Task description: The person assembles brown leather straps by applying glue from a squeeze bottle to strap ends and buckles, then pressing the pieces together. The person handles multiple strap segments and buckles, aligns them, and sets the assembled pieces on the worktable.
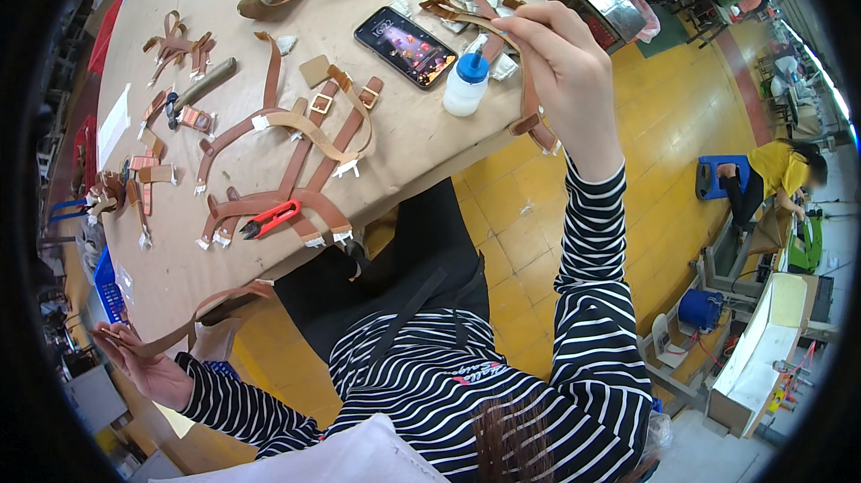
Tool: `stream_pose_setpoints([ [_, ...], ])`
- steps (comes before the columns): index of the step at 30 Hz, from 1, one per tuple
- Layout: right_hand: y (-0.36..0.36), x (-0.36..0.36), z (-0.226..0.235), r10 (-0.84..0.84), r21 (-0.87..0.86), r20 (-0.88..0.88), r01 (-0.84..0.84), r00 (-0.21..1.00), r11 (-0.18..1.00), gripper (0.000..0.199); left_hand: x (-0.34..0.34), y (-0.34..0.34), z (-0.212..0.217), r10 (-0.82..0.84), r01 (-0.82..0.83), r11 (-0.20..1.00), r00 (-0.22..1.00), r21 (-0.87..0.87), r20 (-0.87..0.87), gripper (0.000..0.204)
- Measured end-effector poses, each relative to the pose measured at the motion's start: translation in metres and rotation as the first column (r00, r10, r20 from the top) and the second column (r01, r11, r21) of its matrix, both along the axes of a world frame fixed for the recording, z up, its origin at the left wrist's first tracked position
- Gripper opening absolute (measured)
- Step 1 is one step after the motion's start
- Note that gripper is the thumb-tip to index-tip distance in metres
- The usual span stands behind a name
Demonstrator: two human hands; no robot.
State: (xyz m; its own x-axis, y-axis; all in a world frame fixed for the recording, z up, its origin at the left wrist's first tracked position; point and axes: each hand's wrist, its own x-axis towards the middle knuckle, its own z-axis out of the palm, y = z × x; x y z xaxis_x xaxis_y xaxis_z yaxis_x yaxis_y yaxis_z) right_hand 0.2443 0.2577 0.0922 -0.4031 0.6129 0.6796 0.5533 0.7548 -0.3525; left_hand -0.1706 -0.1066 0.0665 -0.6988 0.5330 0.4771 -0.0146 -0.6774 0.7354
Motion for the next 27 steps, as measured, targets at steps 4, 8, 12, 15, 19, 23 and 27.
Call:
stream_pose_setpoints([
  [4,0.007,-0.001,0.0,-0.02,0.14,0.196,-0.008,0.98,0.99,0.02,-0.004,-0.002,-0.004,-0.099,0.099,0.995,0.995,0.014,-0.011,0.056],
  [8,0.011,-0.002,-0.002,-0.042,0.187,0.249,-0.006,0.968,0.982,0.02,-0.002,-0.002,-0.008,-0.268,0.267,0.961,0.963,0.064,0.001,0.055],
  [12,0.012,-0.002,-0.004,-0.048,0.232,0.286,-0.021,0.957,0.973,0.02,0.002,-0.005,-0.012,-0.132,0.132,0.991,0.991,0.018,0.021,0.058],
  [15,0.012,-0.003,-0.005,-0.069,0.259,0.293,-0.01,0.953,0.966,0.021,0.002,-0.007,-0.012,0.029,-0.026,0.999,0.997,-0.038,0.07,0.063],
  [19,0.012,-0.004,-0.005,-0.068,0.288,0.274,-0.014,0.959,0.958,0.02,0.001,-0.009,-0.012,0.018,-0.015,0.999,0.997,-0.039,0.069,0.063],
  [23,0.012,-0.004,-0.004,-0.068,0.286,0.272,-0.013,0.96,0.958,0.02,0.001,-0.009,-0.013,-0.018,0.019,1.0,0.998,-0.024,0.064,0.062],
  [27,0.013,-0.004,-0.004,-0.08,0.289,0.307,-0.013,0.948,0.957,0.021,0.003,-0.008,-0.013,0.097,-0.092,0.993,0.993,-0.069,0.073,0.06],
])
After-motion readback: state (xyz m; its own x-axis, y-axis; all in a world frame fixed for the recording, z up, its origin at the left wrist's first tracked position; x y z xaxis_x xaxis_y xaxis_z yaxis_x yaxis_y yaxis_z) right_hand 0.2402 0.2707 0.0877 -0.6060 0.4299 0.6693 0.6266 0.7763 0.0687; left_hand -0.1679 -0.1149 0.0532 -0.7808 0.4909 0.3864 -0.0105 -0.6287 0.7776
